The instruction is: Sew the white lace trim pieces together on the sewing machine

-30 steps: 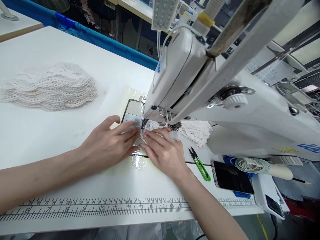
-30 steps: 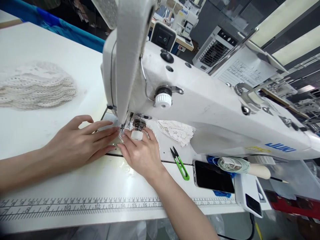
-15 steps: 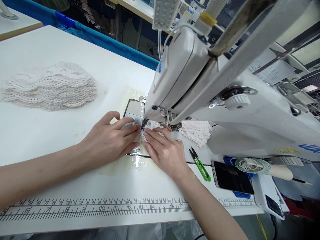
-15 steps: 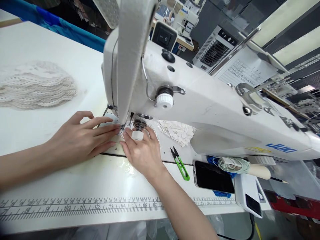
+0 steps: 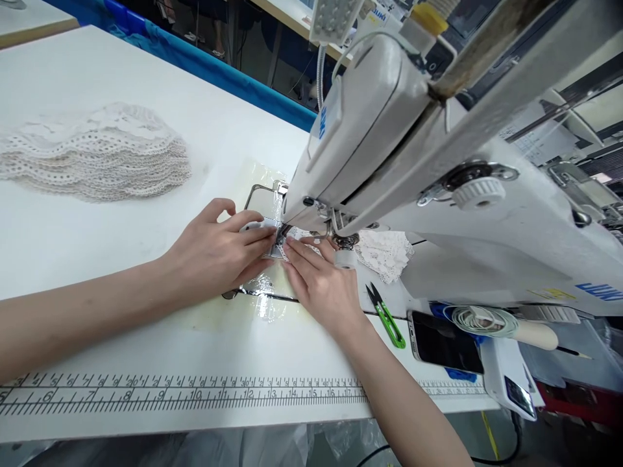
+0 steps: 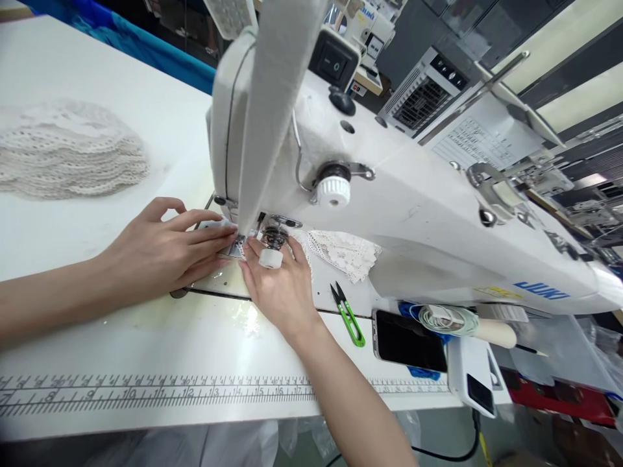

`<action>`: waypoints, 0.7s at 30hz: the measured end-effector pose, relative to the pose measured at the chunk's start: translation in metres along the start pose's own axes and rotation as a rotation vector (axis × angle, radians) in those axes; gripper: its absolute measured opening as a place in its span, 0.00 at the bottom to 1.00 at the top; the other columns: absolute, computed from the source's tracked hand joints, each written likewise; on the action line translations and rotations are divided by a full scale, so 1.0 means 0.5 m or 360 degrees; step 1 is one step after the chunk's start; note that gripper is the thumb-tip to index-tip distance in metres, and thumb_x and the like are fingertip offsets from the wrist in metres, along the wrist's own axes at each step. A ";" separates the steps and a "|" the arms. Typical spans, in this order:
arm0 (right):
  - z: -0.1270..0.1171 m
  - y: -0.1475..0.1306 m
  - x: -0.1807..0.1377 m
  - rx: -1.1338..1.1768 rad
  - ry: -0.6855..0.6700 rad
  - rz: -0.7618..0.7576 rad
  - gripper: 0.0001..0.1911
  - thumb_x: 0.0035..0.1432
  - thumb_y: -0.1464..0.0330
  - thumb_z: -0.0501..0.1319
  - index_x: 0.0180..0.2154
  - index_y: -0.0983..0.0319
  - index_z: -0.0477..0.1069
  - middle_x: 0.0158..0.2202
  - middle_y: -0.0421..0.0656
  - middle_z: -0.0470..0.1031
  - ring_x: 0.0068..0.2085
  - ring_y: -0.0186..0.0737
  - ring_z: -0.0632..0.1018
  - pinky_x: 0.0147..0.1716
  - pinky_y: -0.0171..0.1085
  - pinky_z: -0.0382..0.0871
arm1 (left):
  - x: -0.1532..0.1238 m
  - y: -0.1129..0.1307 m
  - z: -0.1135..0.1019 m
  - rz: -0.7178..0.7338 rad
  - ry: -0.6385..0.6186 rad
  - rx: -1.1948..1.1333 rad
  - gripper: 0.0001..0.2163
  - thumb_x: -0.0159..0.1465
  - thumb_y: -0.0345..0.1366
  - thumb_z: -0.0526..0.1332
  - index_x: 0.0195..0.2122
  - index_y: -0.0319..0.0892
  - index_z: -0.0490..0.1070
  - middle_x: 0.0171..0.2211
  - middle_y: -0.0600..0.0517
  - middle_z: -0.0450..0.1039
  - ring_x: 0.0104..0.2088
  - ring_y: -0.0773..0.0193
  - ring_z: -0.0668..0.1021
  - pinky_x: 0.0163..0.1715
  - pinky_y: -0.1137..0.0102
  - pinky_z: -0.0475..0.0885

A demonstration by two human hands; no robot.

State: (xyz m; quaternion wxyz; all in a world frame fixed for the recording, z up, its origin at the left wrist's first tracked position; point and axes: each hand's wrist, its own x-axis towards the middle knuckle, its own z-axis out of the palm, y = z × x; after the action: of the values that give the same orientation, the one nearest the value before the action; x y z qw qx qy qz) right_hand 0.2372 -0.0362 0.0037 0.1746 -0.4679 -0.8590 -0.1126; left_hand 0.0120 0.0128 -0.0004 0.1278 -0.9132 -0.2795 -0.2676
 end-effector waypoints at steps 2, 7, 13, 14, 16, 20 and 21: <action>0.000 0.000 0.000 -0.0005 0.0005 -0.0013 0.14 0.74 0.67 0.60 0.55 0.62 0.80 0.57 0.44 0.81 0.54 0.48 0.81 0.60 0.51 0.74 | 0.000 -0.001 0.003 0.0002 0.0014 0.0009 0.12 0.76 0.37 0.55 0.48 0.44 0.79 0.48 0.51 0.85 0.51 0.52 0.82 0.48 0.55 0.65; -0.001 -0.003 -0.001 -0.0046 -0.0009 -0.0005 0.15 0.74 0.67 0.59 0.56 0.61 0.79 0.56 0.44 0.82 0.54 0.49 0.81 0.61 0.53 0.73 | 0.001 -0.003 0.005 0.0024 0.0058 0.0064 0.12 0.76 0.37 0.55 0.46 0.43 0.79 0.47 0.51 0.85 0.50 0.54 0.82 0.48 0.56 0.65; 0.002 0.003 0.003 -0.0073 0.0033 0.0059 0.15 0.74 0.67 0.57 0.55 0.62 0.78 0.55 0.46 0.83 0.53 0.48 0.81 0.60 0.50 0.73 | 0.003 0.013 -0.007 0.0096 0.0127 0.0136 0.10 0.75 0.35 0.58 0.44 0.42 0.79 0.43 0.51 0.86 0.43 0.57 0.82 0.44 0.59 0.66; 0.003 0.007 0.005 -0.0086 0.0033 0.0089 0.16 0.74 0.69 0.56 0.56 0.63 0.77 0.54 0.47 0.83 0.54 0.48 0.80 0.60 0.49 0.73 | 0.002 0.019 -0.009 0.0120 0.0119 0.0098 0.10 0.75 0.35 0.58 0.46 0.42 0.79 0.44 0.52 0.85 0.42 0.57 0.81 0.42 0.59 0.67; 0.003 0.014 0.006 -0.0138 -0.0003 0.0119 0.19 0.72 0.75 0.54 0.59 0.63 0.75 0.52 0.48 0.83 0.54 0.49 0.80 0.60 0.49 0.72 | 0.000 0.028 -0.013 0.0164 0.0042 -0.0032 0.12 0.75 0.37 0.58 0.51 0.42 0.78 0.49 0.51 0.84 0.43 0.57 0.80 0.41 0.60 0.68; -0.007 0.027 0.006 -0.0149 -0.0029 0.0121 0.19 0.66 0.76 0.55 0.51 0.60 0.80 0.42 0.46 0.85 0.51 0.50 0.80 0.63 0.54 0.67 | -0.004 0.019 -0.032 0.0202 0.0065 -0.0072 0.13 0.75 0.43 0.57 0.38 0.47 0.80 0.39 0.56 0.85 0.43 0.58 0.81 0.41 0.59 0.68; -0.011 0.029 0.006 -0.0129 0.0014 0.0143 0.16 0.66 0.75 0.56 0.46 0.60 0.81 0.39 0.45 0.84 0.48 0.49 0.80 0.63 0.55 0.66 | -0.004 0.013 -0.038 0.0187 0.0141 0.0010 0.15 0.74 0.42 0.58 0.30 0.48 0.77 0.31 0.57 0.83 0.39 0.59 0.81 0.39 0.59 0.67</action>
State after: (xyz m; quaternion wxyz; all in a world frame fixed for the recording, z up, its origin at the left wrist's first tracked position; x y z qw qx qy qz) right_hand 0.2492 -0.0281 0.0102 0.1642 -0.5121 -0.8311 -0.1414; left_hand 0.0062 -0.0008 0.0136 0.1583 -0.9149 -0.2202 -0.2989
